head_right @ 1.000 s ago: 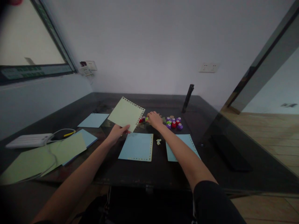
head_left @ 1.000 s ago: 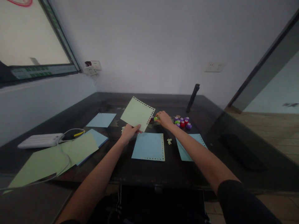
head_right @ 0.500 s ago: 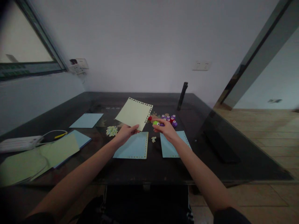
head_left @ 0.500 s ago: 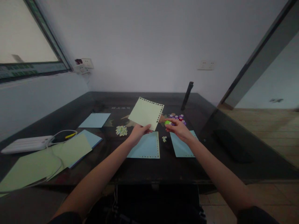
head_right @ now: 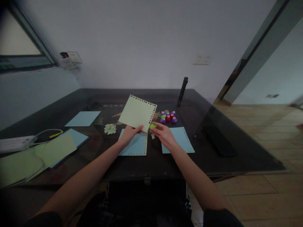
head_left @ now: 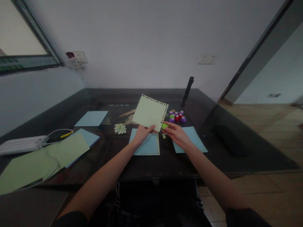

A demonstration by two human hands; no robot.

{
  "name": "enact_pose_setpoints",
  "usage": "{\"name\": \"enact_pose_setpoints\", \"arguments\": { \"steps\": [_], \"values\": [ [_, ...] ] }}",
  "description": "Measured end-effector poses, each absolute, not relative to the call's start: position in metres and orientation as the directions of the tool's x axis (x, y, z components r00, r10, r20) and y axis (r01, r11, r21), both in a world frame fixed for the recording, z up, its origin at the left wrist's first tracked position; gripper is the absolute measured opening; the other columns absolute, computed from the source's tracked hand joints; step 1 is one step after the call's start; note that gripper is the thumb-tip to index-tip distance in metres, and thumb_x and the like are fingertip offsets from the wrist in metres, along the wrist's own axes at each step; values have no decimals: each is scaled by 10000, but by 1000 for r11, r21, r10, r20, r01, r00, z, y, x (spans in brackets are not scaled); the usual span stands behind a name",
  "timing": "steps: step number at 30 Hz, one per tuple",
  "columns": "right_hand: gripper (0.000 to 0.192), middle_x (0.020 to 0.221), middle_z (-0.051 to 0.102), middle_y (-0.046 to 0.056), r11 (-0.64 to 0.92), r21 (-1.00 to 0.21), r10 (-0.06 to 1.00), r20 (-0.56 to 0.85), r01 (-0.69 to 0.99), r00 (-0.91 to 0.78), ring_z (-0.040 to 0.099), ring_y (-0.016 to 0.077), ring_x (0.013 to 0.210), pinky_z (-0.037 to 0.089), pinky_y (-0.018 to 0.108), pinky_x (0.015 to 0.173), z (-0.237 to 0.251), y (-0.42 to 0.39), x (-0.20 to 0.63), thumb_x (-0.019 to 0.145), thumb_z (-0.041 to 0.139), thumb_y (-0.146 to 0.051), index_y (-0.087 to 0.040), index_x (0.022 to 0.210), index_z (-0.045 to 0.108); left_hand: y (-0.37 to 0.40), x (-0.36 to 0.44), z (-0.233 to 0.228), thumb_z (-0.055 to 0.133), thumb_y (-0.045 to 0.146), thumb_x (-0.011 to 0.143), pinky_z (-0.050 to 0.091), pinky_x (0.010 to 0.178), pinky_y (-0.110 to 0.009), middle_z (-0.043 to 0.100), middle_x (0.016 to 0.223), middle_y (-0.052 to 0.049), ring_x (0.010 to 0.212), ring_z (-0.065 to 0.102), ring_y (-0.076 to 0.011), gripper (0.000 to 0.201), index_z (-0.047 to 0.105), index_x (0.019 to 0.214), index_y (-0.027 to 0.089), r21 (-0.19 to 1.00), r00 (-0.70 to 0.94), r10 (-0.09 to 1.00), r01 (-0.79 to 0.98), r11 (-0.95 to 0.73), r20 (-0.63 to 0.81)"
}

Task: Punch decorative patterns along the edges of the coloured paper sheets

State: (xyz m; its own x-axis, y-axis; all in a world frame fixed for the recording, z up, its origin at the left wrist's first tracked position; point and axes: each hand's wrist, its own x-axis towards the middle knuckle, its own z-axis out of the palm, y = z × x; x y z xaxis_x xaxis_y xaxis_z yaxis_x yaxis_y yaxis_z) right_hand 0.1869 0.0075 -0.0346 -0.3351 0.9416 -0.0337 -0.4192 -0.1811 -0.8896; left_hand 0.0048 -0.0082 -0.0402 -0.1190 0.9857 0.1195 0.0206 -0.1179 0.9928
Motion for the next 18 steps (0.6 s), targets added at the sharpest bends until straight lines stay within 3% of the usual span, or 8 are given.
{"name": "enact_pose_setpoints", "arguments": {
  "steps": [7, 18],
  "values": [
    [295, 935, 686, 59, -165, -926, 955, -63, -341, -290, 658, 136, 712, 551, 316, 792, -35, 6, 190, 649, 769, -252, -175, 915, 668, -16, 11, -28, 663, 202, 727, 507, 631, -286, 703, 675, -84, 635, 651, -197, 97, 638, 782, 125, 982, -105, 988, 164, -91, 109],
    [384, 830, 675, 32, -141, -953, 962, -68, -267, -264, 644, 129, 683, 530, 261, 653, -33, 2, 187, 592, 797, -265, -174, 925, 631, -19, 14, -26, 642, 184, 735, 503, 633, -277, 701, 648, -60, 597, 638, -177, 51, 634, 763, 142, 967, -50, 992, 235, -100, 115]
  ]
}}
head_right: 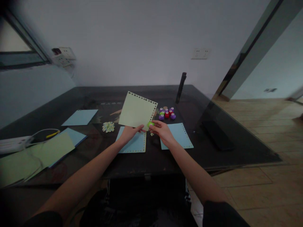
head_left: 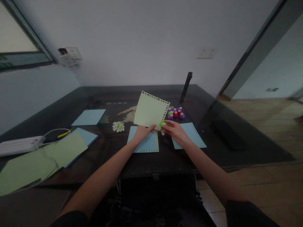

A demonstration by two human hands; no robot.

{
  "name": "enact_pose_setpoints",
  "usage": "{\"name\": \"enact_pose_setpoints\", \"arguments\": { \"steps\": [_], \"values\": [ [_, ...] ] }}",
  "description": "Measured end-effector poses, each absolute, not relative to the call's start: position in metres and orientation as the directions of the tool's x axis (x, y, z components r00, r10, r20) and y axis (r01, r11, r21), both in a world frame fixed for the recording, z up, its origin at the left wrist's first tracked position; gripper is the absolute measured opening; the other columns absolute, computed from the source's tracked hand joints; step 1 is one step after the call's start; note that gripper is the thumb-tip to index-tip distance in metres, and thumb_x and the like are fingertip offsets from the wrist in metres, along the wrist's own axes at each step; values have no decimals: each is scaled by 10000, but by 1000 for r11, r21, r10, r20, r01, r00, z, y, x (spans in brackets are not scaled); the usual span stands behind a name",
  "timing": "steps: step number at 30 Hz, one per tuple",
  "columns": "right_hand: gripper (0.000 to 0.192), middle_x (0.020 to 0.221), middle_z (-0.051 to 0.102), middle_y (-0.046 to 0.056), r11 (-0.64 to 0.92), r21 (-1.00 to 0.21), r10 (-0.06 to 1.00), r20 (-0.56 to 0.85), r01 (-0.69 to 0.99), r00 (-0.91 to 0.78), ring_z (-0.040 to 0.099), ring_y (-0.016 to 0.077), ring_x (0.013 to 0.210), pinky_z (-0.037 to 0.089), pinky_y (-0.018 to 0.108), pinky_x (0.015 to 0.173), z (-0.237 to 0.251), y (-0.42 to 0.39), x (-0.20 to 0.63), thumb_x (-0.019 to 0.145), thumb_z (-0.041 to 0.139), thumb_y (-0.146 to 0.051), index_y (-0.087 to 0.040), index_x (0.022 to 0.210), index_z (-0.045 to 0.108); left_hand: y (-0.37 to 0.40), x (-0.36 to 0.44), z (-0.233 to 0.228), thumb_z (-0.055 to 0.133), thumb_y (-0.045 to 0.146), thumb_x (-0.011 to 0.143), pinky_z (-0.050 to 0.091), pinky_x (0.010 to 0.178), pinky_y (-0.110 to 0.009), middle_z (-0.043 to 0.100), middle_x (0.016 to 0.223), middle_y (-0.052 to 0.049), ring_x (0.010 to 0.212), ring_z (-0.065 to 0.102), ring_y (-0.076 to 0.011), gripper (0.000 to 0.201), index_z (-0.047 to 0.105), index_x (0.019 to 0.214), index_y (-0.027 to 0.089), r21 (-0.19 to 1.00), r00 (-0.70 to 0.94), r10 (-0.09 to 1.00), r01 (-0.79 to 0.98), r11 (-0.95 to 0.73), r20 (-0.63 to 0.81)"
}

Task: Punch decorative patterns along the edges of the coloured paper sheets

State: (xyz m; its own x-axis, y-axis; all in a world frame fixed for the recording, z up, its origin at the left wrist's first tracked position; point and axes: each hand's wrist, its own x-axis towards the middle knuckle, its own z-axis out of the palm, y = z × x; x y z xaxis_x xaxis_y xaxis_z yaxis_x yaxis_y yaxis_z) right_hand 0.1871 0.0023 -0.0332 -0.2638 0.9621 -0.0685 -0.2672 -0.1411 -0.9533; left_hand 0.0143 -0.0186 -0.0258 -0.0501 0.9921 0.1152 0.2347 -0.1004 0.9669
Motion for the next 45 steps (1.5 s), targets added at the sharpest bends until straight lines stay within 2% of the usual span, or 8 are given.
{"name": "enact_pose_setpoints", "arguments": {
  "steps": [5, 11, 17, 22, 28, 35, 45],
  "values": [
    [409, 794, 669, 12, -156, -942, 961, -75, -296, -268, 629, 123, 679, 522, 282, 705, -34, 2, 185, 527, 819, -239, -176, 872, 609, -21, 15, -26, 632, 186, 742, 500, 727, -293, 694, 612, -48, 629, 641, -185, 40, 648, 715, 161, 954, -54, 993, 287, -87, 107],
    [379, 805, 677, 26, -144, -948, 965, -71, -282, -254, 622, 130, 691, 510, 281, 705, -35, 1, 183, 534, 808, -223, -175, 860, 618, -17, 11, -38, 618, 256, 753, 449, 874, -324, 692, 621, -51, 800, 653, -221, 152, 668, 625, 191, 924, -41, 989, 365, -115, 139],
    [362, 857, 686, 53, -139, -973, 969, -96, -184, -227, 619, 137, 697, 477, 239, 578, -36, 1, 184, 570, 794, -250, -165, 889, 646, -19, 11, -34, 610, 267, 752, 384, 980, -336, 706, 692, -30, 880, 643, -229, 220, 645, 540, 223, 920, -49, 991, 381, -93, 120],
    [347, 867, 688, 56, -143, -976, 971, -106, -164, -215, 614, 132, 703, 452, 214, 540, -33, 0, 184, 571, 795, -260, -160, 875, 659, -21, 14, -28, 634, 205, 731, 393, 973, -330, 700, 677, -35, 850, 650, -222, 155, 641, 577, 211, 937, -65, 989, 334, -102, 131],
    [344, 865, 693, 55, -145, -976, 968, -106, -164, -227, 610, 130, 686, 472, 231, 565, -33, 0, 185, 563, 799, -268, -167, 860, 658, -18, 15, -32, 650, 167, 705, 424, 940, -344, 696, 657, -21, 809, 656, -219, 64, 652, 660, 212, 957, -79, 989, 272, -102, 128],
    [369, 884, 692, 53, -148, -975, 967, -108, -168, -229, 618, 129, 708, 473, 231, 586, -32, 0, 185, 555, 805, -281, -161, 870, 656, -18, 15, -34, 647, 201, 720, 434, 932, -347, 693, 637, -21, 804, 658, -222, 17, 662, 712, 205, 957, -74, 988, 269, -108, 133],
    [369, 847, 687, 51, -139, -975, 968, -97, -174, -230, 610, 129, 694, 472, 235, 581, -32, -1, 185, 552, 810, -293, -160, 860, 655, -19, 14, -34, 637, 212, 734, 406, 973, -353, 703, 669, -29, 835, 657, -221, 61, 666, 682, 201, 942, -54, 988, 314, -119, 143]
  ]
}}
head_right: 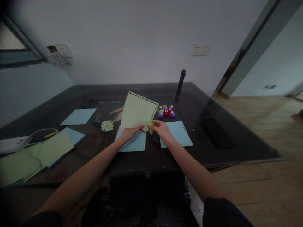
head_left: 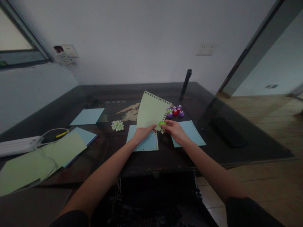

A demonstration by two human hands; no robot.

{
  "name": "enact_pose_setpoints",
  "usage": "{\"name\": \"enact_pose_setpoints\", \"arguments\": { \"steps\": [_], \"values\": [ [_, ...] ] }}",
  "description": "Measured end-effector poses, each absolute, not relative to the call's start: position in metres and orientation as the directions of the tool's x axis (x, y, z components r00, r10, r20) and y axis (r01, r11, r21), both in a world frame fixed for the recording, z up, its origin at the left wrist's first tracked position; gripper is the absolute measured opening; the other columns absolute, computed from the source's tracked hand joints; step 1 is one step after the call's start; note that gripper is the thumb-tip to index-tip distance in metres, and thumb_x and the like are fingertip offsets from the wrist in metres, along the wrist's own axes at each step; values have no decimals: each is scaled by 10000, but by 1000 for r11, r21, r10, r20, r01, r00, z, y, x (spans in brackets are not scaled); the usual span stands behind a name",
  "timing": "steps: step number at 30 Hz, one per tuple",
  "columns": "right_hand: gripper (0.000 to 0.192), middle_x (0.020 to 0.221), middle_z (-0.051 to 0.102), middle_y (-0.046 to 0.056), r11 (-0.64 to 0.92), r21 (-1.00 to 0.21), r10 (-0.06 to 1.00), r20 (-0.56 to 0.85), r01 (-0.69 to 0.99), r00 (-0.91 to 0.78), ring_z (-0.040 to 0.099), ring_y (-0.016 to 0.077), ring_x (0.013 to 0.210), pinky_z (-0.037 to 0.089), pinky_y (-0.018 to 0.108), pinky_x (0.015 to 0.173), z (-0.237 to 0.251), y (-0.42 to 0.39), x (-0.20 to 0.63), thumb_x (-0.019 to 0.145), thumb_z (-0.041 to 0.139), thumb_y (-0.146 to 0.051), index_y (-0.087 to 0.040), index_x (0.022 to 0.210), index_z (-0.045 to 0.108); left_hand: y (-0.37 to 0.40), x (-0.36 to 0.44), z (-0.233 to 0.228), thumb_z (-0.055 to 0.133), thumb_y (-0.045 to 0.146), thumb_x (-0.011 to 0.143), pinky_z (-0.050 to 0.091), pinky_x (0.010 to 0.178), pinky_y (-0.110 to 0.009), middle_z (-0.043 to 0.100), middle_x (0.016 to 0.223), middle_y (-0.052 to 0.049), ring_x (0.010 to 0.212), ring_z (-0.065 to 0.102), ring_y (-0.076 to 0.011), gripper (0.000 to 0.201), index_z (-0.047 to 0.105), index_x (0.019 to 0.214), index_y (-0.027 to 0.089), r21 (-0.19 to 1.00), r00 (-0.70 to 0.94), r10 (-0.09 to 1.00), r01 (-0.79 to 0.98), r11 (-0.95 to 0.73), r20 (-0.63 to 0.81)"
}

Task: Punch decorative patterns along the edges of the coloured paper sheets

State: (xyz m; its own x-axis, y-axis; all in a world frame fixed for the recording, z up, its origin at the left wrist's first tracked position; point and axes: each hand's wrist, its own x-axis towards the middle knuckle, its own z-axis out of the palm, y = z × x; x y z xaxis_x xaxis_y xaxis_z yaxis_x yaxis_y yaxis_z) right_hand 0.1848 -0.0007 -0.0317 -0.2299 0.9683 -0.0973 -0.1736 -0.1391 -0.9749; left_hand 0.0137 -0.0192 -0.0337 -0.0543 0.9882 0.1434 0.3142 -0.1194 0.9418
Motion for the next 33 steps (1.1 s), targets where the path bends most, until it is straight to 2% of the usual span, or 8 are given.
{"name": "enact_pose_setpoints", "arguments": {
  "steps": [6, 11, 14, 19, 21, 27, 33],
  "values": [
    [366, 842, 685, 50, -147, -974, 970, -107, -174, -220, 607, 130, 698, 473, 242, 592, -31, -1, 185, 549, 813, -289, -159, 853, 656, -17, 13, -37, 621, 225, 754, 391, 991, -343, 704, 675, -33, 825, 662, -208, 95, 662, 673, 195, 930, -32, 988, 341, -135, 154],
    [377, 801, 685, 38, -144, -973, 970, -102, -183, -221, 602, 124, 671, 461, 236, 578, -33, 0, 185, 513, 831, -294, -155, 815, 652, -18, 13, -38, 611, 237, 761, 381, 1003, -325, 726, 790, -44, 941, 645, -199, 89, 668, 725, 180, 901, -35, 987, 414, -127, 155],
    [375, 781, 686, 27, -145, -971, 970, -101, -190, -221, 601, 117, 656, 456, 231, 572, -33, 0, 184, 501, 839, -299, -160, 798, 657, -19, 13, -37, 590, 244, 776, 381, 1007, -314, 730, 791, -33, 941, 647, -185, 112, 680, 772, 176, 891, -17, 987, 433, -138, 161],
    [371, 756, 686, 19, -142, -969, 973, -98, -204, -210, 601, 115, 642, 459, 232, 574, -35, 2, 185, 481, 850, -299, -165, 770, 659, -22, 16, -30, 591, 245, 771, 384, 1011, -302, 734, 867, -42, 962, 644, -186, 160, 664, 642, 184, 885, -40, 991, 456, -93, 124],
    [374, 750, 687, 19, -136, -968, 973, -91, -210, -213, 600, 113, 637, 457, 232, 578, -37, 3, 185, 479, 851, -303, -166, 770, 661, -24, 17, -27, 593, 238, 767, 408, 988, -300, 735, 847, -43, 947, 649, -188, 152, 664, 646, 179, 888, -51, 993, 453, -73, 108],
    [375, 748, 690, 22, -93, -968, 977, -44, -232, -209, 615, 130, 679, 478, 271, 688, -42, 5, 185, 479, 848, -307, -164, 772, 663, -25, 19, -26, 590, 223, 770, 443, 952, -310, 734, 789, -57, 888, 666, -199, 158, 664, 644, 166, 905, -30, 994, 417, -82, 105],
    [363, 760, 691, 37, -68, -972, 981, -24, -226, -193, 626, 166, 726, 471, 328, 778, -41, 4, 184, 481, 837, -314, -167, 764, 664, -25, 21, -29, 606, 203, 760, 478, 909, -328, 735, 792, -66, 817, 681, -201, 116, 681, 821, 137, 927, -46, 992, 362, -94, 119]
  ]
}}
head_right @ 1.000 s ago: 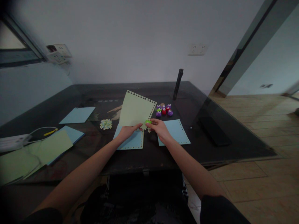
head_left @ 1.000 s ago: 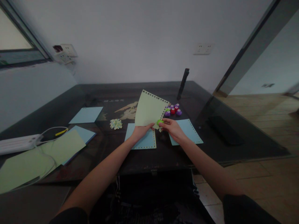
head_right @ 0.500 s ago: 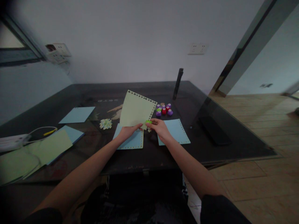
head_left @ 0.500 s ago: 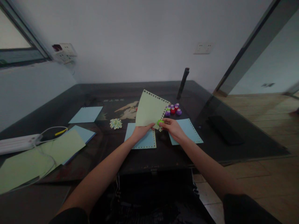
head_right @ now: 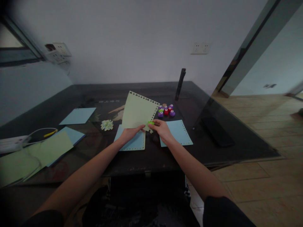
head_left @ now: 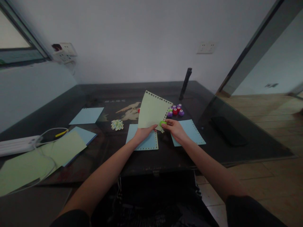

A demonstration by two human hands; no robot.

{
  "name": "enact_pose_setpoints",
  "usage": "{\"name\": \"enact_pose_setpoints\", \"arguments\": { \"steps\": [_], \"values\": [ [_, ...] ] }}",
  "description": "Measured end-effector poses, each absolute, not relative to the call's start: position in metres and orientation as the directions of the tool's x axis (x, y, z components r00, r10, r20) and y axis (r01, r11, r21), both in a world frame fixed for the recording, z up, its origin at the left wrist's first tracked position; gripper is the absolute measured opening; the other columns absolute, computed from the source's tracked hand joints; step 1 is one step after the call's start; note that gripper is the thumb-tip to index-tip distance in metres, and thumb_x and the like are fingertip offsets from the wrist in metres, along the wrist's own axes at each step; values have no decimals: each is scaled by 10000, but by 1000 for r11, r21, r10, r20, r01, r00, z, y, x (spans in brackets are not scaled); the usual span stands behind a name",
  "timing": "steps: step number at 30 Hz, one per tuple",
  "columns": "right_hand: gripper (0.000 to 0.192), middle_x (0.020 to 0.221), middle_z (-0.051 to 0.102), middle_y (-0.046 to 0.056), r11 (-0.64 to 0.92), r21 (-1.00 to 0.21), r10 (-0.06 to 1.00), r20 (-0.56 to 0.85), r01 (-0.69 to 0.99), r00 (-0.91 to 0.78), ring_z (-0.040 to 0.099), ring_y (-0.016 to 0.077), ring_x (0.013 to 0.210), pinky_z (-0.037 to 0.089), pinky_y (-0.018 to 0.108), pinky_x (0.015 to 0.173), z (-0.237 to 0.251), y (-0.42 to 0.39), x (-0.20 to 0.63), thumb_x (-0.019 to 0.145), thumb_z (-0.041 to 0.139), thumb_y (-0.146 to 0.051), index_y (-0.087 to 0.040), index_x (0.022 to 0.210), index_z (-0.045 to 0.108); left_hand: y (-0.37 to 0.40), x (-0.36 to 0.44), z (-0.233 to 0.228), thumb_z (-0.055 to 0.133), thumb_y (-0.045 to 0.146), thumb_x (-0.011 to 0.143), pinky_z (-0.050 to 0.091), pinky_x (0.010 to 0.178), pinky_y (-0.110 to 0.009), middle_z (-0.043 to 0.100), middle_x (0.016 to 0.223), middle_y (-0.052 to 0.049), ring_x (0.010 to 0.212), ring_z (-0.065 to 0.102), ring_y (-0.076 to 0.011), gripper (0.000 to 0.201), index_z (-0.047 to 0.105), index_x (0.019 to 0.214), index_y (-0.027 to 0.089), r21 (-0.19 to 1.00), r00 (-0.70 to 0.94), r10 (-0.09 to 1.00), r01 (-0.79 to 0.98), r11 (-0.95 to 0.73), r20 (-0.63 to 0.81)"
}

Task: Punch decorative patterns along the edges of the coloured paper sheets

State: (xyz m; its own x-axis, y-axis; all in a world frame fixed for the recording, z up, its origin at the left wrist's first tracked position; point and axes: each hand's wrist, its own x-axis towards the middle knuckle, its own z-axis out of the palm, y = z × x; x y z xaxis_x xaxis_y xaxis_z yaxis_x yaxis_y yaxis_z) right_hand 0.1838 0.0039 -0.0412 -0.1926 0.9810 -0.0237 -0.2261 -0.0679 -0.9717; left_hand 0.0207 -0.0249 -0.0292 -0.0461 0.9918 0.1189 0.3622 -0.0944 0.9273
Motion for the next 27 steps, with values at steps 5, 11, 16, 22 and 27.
{"name": "enact_pose_setpoints", "arguments": {
  "steps": [5, 11, 16, 22, 27],
  "values": [
    [358, 763, 689, 37, -48, -972, 978, 1, -231, -208, 622, 170, 743, 462, 330, 793, -42, 4, 184, 488, 832, -314, -170, 774, 671, -23, 21, -33, 606, 227, 762, 488, 902, -334, 735, 801, -59, 837, 680, -203, 168, 674, 889, 139, 937, -43, 992, 337, -94, 115],
    [343, 796, 684, 38, 8, -981, 976, 51, -195, -213, 601, 156, 742, 446, 313, 780, -41, 5, 185, 506, 823, -311, -166, 778, 672, -21, 21, -38, 603, 241, 752, 425, 992, -326, 734, 867, -46, 936, 660, -196, 102, 675, 780, 174, 939, -62, 993, 337, -70, 97],
    [341, 767, 677, 29, -6, -976, 975, 42, -217, -218, 598, 157, 729, 449, 310, 754, -42, 7, 186, 493, 827, -304, -171, 764, 667, -21, 21, -39, 583, 270, 771, 419, 995, -303, 733, 882, -44, 947, 657, -193, 138, 671, 704, 187, 935, -21, 997, 350, -58, 69],
    [348, 760, 674, 26, 3, -976, 977, 49, -218, -206, 596, 148, 717, 450, 306, 751, -43, 9, 187, 476, 834, -291, -165, 755, 666, -22, 22, -39, 588, 288, 771, 413, 1002, -305, 733, 904, -37, 972, 648, -194, 138, 682, 747, 191, 936, -23, 998, 348, -51, 63],
    [345, 757, 672, 29, -2, -979, 979, 40, -205, -200, 604, 158, 721, 458, 316, 742, -42, 10, 189, 487, 823, -289, -165, 760, 653, -21, 23, -43, 558, 322, 793, 420, 987, -319, 734, 873, -31, 979, 643, -207, 205, 678, 676, 204, 901, 24, 994, 420, -108, 107]
  ]
}}
